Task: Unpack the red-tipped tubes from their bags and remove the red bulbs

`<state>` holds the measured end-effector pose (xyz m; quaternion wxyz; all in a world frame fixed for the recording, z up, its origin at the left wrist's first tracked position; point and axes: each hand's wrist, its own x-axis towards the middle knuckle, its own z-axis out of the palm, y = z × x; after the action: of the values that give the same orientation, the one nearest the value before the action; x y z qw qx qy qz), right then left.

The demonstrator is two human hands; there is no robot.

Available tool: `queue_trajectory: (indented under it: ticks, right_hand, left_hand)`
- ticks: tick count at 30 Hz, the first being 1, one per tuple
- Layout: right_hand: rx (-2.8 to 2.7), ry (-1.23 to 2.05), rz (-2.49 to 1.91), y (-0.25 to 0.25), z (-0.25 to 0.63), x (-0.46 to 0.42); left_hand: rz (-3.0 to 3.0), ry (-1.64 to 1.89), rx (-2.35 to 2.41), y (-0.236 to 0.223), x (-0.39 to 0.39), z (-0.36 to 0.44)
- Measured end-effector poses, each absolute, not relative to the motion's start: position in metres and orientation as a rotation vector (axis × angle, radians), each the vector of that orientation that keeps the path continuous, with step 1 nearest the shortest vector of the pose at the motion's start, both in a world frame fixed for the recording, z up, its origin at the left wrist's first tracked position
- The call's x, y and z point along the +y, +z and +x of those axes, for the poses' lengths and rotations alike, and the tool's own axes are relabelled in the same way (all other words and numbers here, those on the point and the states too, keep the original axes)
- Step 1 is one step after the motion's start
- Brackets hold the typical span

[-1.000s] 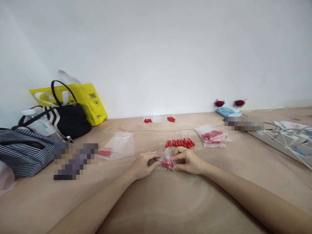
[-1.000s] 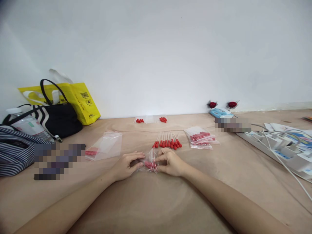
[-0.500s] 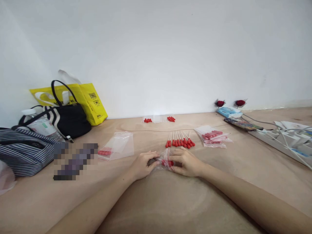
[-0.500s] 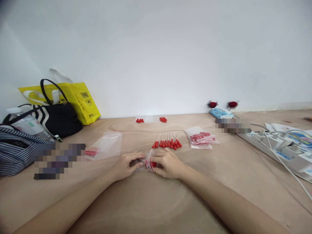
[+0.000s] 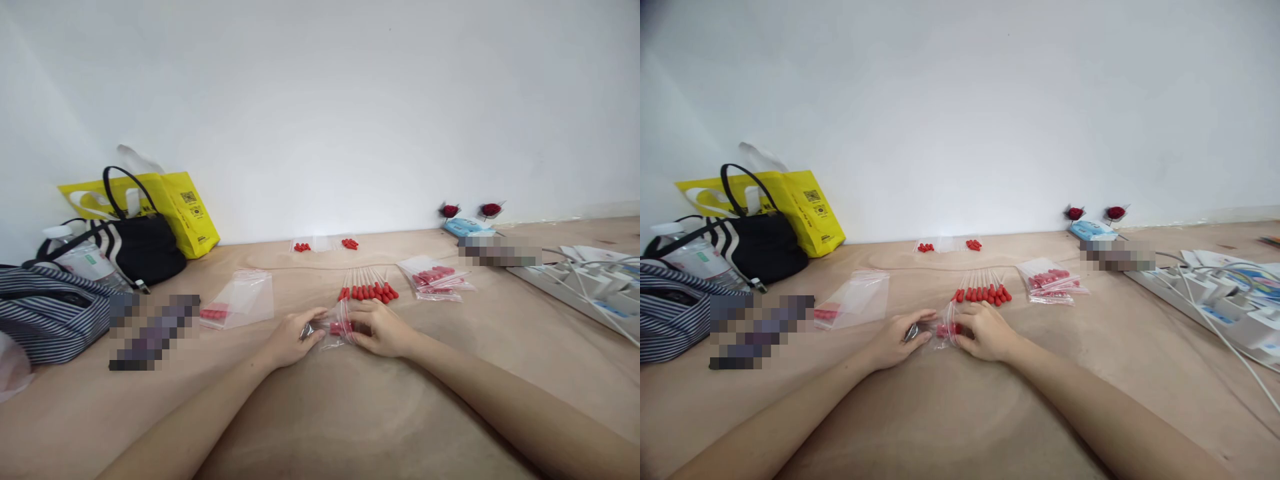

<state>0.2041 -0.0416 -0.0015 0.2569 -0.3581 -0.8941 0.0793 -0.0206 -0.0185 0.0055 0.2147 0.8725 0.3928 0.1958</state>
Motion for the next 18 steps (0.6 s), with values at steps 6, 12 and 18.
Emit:
queue_trajectory:
  ticks: [6, 12, 18]
  right_hand:
    - [-2.316, 0.199, -1.093, -0.0110, 0.1994, -0.0402]
    - [-2.262, 0.435, -0.950, -0.0066, 0.2025, -0.0381]
    - [-2.182, 0.628, -1.021, -0.0028, 0.2006, -0.0402]
  left_hand:
    - [2.480, 0.434, 0.914, 0.0123, -0.0164, -0.0265]
    - [2.448, 0.468, 0.819, 0.0117, -0.0170, -0.0292]
    - [2.412, 0.429, 0.809, 0.0120, -0.0172, -0.0295]
